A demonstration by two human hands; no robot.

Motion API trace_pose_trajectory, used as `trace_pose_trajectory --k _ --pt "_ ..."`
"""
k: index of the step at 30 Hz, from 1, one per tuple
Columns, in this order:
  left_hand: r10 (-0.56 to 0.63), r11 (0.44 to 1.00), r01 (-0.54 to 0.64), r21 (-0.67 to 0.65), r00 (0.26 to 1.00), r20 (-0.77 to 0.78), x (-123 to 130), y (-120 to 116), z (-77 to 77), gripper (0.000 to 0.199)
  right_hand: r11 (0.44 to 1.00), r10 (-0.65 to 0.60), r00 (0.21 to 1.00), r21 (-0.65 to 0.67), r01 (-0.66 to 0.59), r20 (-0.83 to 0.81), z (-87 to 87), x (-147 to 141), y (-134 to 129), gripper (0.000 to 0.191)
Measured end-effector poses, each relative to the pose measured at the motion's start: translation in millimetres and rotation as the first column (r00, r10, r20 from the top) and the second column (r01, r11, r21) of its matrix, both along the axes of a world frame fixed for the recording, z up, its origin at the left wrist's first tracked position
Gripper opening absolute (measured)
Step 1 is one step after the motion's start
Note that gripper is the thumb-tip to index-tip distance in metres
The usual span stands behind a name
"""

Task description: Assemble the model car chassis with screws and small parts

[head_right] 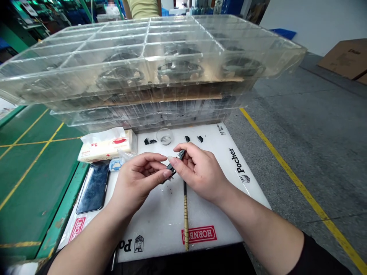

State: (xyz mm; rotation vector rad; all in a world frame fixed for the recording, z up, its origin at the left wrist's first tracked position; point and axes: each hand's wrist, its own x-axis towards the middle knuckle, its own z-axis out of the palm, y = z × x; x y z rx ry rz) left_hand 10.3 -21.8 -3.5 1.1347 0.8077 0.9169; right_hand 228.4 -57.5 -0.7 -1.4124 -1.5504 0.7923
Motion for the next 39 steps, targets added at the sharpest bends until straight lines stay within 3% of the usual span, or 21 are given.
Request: trace_pose_trajectory --k 6,13,19,26,33,39 --pt "-0.012 0.999 0.013 -0.03 0.999 0.039 -2 3 0.5 0.042 1.0 0.004 0.996 0.004 -0.004 -0.089 -3.6 1 2 0.046" --pt "-0.033 0.976 0.066 0.208 0.987 -0.16 -11 10 -3.8 0.048 0.996 -0.028 0.971 -0.084 0.008 -0.237 -5.4 2 4 0.062" --pt "0.021 0.954 0.07 0.29 0.954 -0.298 -15 14 -11.0 0.039 0.991 -0.054 0.956 -0.136 0.015 -0.287 -2.1 2 3 0.068" --pt "0.041 0.952 0.043 0.302 0.963 -0.267 -11 11 -12.8 0.033 0.995 -0.002 0.963 -0.101 -0.026 -0.27 -2.1 3 3 0.065" --pt "0.066 0.98 -0.037 0.197 0.987 -0.143 -8 10 -13.1 0.034 0.995 0.006 0.974 -0.1 -0.03 -0.226 -0.3 1 3 0.064" --pt "0.09 0.979 -0.074 0.191 0.993 -0.077 -7 11 -13.1 0.032 0.993 0.016 0.977 -0.11 -0.04 -0.213 -1.8 1 5 0.063"
